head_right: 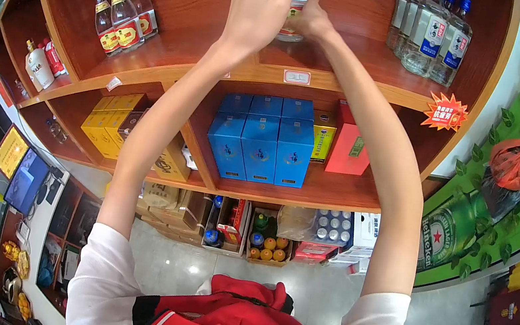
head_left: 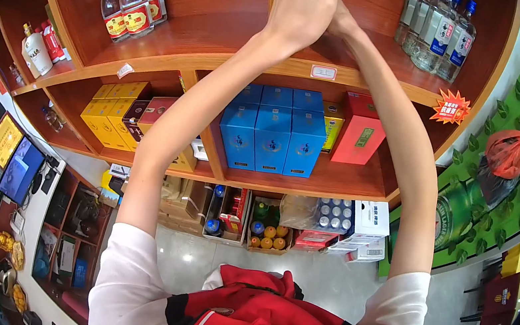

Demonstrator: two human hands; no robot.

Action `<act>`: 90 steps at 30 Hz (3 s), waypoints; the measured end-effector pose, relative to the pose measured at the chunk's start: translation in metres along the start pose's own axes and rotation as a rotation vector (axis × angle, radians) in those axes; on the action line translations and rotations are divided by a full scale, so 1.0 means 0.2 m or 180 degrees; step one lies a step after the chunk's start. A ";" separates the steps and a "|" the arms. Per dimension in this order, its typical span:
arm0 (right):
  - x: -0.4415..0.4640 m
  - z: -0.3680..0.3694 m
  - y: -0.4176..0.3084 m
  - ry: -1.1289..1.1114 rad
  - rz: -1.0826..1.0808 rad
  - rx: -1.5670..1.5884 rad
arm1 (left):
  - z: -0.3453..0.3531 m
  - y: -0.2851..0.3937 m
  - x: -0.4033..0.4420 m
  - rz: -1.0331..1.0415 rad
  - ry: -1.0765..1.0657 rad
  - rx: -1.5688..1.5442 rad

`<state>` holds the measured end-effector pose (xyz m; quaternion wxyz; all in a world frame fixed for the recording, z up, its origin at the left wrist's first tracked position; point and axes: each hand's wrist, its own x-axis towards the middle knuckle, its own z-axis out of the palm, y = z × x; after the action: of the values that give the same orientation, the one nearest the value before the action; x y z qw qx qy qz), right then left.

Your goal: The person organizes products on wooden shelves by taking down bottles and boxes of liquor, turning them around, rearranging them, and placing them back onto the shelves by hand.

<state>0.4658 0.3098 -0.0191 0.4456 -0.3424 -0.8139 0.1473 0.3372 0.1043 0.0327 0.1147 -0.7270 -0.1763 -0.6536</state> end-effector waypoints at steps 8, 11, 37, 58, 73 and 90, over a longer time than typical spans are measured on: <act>-0.32 -0.20 -0.40 0.0411 0.0344 -0.0401 | 0.21 -0.16 0.07 -0.0177 0.0294 0.0428; -0.51 -0.29 -0.45 0.0433 0.0431 -0.0077 | 0.28 -0.29 0.09 -0.0436 0.0390 0.0591; -1.83 0.04 -0.82 0.0112 0.0114 0.1245 | -0.09 0.43 -0.49 -0.3055 -0.0593 -0.3285; -0.32 1.04 -1.49 0.0138 -0.1249 0.0821 | -1.61 -0.29 0.00 -0.1109 0.0293 -0.0503; 0.15 1.66 -1.60 0.0165 -0.0971 -0.0031 | -2.02 -0.89 -0.14 -0.0837 0.0630 0.1021; 0.29 1.79 -1.62 0.0038 -0.0737 -0.0430 | -1.94 -0.77 -0.29 -0.0271 0.0346 0.3327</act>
<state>0.0104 0.1395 -0.0076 0.4404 -0.2764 -0.8534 0.0377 -0.0837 0.0836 0.0118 0.4443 -0.5300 -0.5020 -0.5193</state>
